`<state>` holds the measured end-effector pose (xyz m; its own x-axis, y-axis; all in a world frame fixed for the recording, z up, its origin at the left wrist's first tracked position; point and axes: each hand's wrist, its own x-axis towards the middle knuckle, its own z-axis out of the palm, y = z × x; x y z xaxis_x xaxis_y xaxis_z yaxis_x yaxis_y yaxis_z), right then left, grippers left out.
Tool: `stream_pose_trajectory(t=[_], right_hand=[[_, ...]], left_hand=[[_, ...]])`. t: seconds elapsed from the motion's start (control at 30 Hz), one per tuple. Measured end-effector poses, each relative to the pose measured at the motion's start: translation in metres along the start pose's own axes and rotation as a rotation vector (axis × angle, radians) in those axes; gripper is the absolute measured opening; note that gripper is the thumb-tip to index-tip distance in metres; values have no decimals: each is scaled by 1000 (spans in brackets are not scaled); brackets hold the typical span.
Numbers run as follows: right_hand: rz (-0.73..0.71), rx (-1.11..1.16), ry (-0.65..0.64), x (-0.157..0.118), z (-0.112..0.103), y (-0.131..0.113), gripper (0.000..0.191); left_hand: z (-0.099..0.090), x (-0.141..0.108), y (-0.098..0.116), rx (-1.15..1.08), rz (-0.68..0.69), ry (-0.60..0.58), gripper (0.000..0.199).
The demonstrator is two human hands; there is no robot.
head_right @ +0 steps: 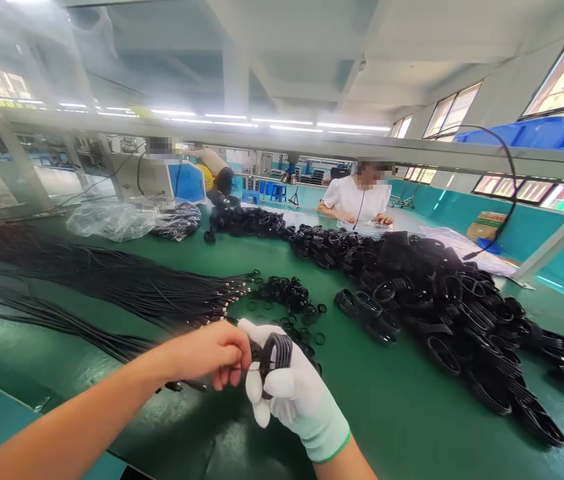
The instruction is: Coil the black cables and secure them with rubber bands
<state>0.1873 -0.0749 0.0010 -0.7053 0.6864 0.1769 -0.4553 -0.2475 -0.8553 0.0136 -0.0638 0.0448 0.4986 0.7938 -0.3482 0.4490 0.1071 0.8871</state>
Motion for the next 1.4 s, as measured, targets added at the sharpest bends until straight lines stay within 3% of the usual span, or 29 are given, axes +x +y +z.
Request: stream_pose_trajectory(t=[0.1,0.2,0.27,0.33,0.37,0.43,0.5,0.6,0.73,0.87,0.93,1.13,1.3,1.4], right_hand=[[-31,54,4,1,-5,5,61],[-71,93,30,2,-7,6,66],[-34,99,41,2,-7,5,68],[35,110,13,2,-7,5,67],[66,127,-21,2,-7,6,65],[102,167,-89,2,-7,10,59],[109,225,-61,3,-7,14,51],[119,359,105,6,-7,17,41],[239,403,154,12,-5,16,49],[123,42,257,13,-3,13,39],[110,-97,293,10,-4,10,52],[134,-26,211,6,-4,4,48],[147,-122,203,11,0,4,34],[215,-211,203,10,5,0,43]], left_hand=[[0,-7,7,-365,137,147,8],[5,-13,10,-455,243,222,18],[9,-15,11,-299,323,371,28],[13,-15,14,-2,437,526,36],[14,-15,16,155,495,548,40],[15,-13,20,384,552,489,41],[12,-12,23,461,500,445,36],[1,-11,21,363,363,395,31],[-11,-7,12,207,269,269,28],[-7,-2,8,259,177,432,25],[-3,-1,8,275,175,487,25],[12,-9,-2,145,215,660,17],[27,-9,-14,-276,106,407,12],[31,-8,-19,-340,104,377,10]])
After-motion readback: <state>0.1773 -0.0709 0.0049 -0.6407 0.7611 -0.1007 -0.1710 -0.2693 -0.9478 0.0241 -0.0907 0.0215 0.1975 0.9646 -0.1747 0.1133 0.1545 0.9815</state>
